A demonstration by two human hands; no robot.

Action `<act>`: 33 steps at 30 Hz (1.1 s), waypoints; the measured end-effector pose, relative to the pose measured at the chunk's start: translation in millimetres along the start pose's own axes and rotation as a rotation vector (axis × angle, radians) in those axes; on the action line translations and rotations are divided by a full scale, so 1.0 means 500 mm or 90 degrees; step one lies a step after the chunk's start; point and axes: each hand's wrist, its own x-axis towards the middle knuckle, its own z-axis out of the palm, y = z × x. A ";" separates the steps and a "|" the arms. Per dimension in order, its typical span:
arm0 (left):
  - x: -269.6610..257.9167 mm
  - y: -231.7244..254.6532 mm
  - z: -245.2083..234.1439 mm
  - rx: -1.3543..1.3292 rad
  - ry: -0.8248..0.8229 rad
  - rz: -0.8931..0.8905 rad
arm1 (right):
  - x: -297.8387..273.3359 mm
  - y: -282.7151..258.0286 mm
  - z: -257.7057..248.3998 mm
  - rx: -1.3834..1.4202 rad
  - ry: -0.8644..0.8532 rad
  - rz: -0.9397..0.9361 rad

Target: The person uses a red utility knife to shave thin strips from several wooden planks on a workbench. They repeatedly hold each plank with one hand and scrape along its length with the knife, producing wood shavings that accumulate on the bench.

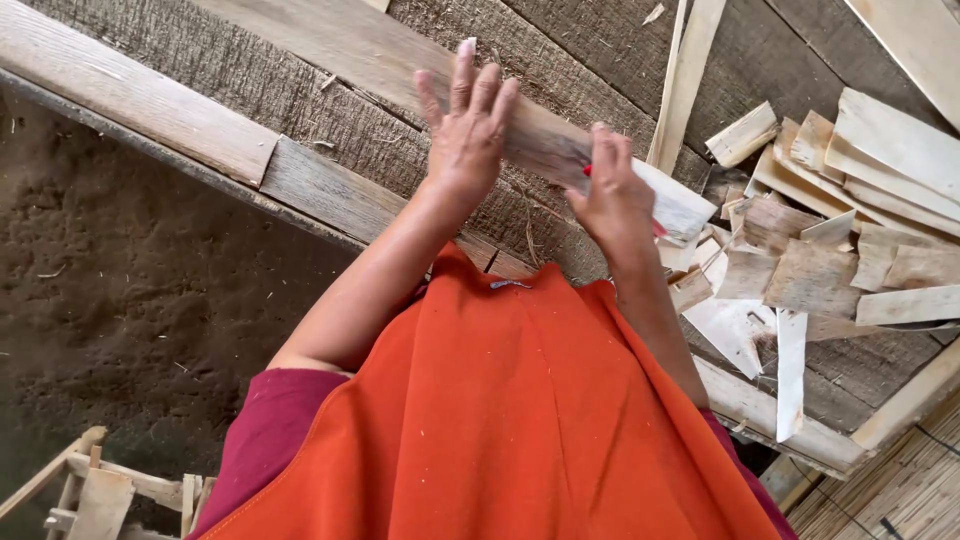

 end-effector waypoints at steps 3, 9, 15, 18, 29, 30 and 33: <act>-0.014 -0.027 0.018 0.083 -0.042 -0.013 | 0.027 -0.020 0.067 0.057 -0.003 -0.063; -0.023 -0.082 0.098 0.112 -0.001 0.112 | 0.031 -0.059 0.138 0.111 -0.009 -0.092; -0.018 -0.127 0.095 0.199 -0.019 0.043 | 0.022 0.113 0.181 0.221 0.329 -0.031; -0.003 -0.112 0.087 0.163 -0.058 0.008 | 0.032 0.229 0.199 0.227 0.374 0.195; 0.025 0.062 0.204 0.104 -0.082 0.275 | 0.059 0.265 0.144 0.414 0.106 0.402; 0.032 0.063 0.205 0.108 -0.087 0.281 | 0.049 0.273 0.133 0.420 0.107 0.409; 0.037 0.055 0.196 0.113 -0.127 0.258 | 0.025 0.295 0.125 0.549 0.172 0.378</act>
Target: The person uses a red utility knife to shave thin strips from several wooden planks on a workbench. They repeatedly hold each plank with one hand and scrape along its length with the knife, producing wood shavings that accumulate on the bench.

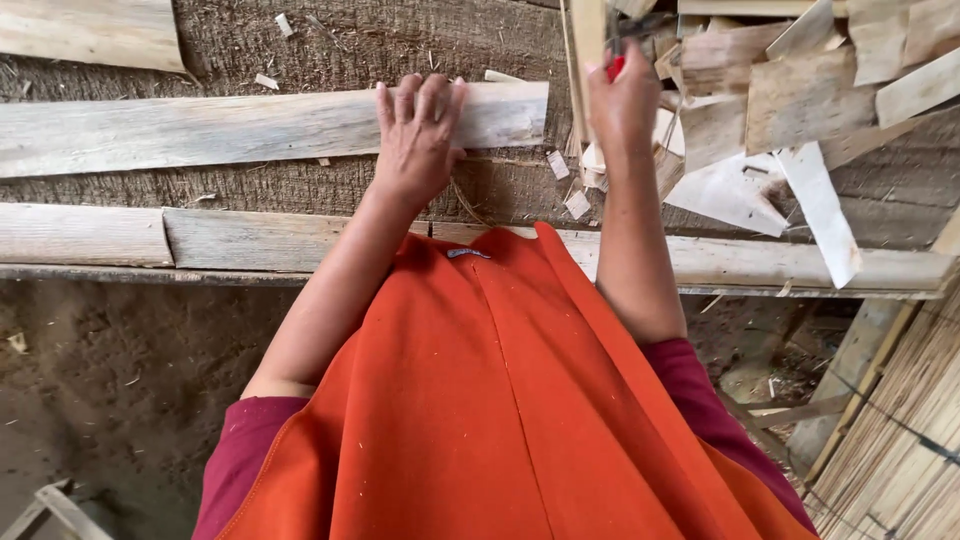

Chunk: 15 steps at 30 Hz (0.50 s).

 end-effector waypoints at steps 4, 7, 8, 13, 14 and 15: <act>0.002 -0.010 -0.022 -0.047 0.027 -0.044 | -0.037 0.017 -0.021 -0.076 0.236 -0.207; 0.004 0.000 -0.054 -0.062 0.005 -0.074 | -0.117 -0.021 -0.004 -0.005 0.082 -0.241; 0.007 0.008 -0.068 -0.066 -0.027 -0.097 | -0.144 -0.038 0.006 0.050 -0.087 -0.167; 0.023 0.029 -0.065 -0.067 -0.047 -0.059 | -0.216 -0.053 0.072 -0.133 -0.212 -0.077; 0.026 0.032 -0.070 -0.058 -0.057 -0.040 | -0.209 -0.022 0.101 -0.204 -0.178 -0.110; 0.023 0.031 -0.070 -0.056 -0.060 -0.040 | -0.209 -0.009 0.109 -0.201 -0.179 -0.108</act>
